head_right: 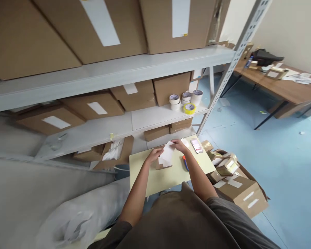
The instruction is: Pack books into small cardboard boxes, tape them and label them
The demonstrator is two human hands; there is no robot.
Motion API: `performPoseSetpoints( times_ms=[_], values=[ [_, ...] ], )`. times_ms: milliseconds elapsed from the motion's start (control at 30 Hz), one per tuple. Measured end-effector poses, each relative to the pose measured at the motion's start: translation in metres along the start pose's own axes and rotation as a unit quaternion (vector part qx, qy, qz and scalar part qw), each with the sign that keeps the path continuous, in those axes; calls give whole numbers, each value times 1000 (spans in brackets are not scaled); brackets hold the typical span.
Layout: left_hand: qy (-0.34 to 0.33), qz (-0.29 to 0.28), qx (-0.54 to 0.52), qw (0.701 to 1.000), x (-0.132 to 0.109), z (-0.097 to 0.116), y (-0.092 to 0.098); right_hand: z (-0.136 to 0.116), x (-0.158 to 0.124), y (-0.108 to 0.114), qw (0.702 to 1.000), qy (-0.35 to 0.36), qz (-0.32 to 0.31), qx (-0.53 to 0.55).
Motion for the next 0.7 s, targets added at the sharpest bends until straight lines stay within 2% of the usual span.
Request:
performPoseSetpoints(
  times_ms=[100, 167, 267, 333, 400, 500, 700],
  values=[
    [16, 44, 17, 999, -47, -21, 33, -8, 22, -66, 998, 21, -30, -41],
    [16, 124, -13, 992, -74, -36, 60, -9, 31, -99, 998, 40, 0, -44],
    [-6, 257, -105, 961, -111, -54, 97, 0, 29, -130, 997, 41, 49, -35],
    [-15, 315, -143, 938, -128, -62, 112, 12, 18, -146, 999, 16, 36, -24],
    [-15, 331, -154, 931, -134, -62, 115, 21, 2, -160, 1000, -13, 1, -6],
    [-19, 314, -187, 930, -129, -55, 104, 23, -23, -171, 999, -28, -29, 13],
    [-35, 299, -317, 899, -115, -33, 64, 2, -45, -159, 999, 21, -6, 42]
  ],
)
Point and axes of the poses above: each hand's wrist, its own x-axis towards the middle knuckle, its own y-axis out of the back of the hand, z = x × y, the point moved 9 cm from there along x, towards the middle knuckle, and after that the axes turned 3 degrees about -z, right-handed, at the moved point
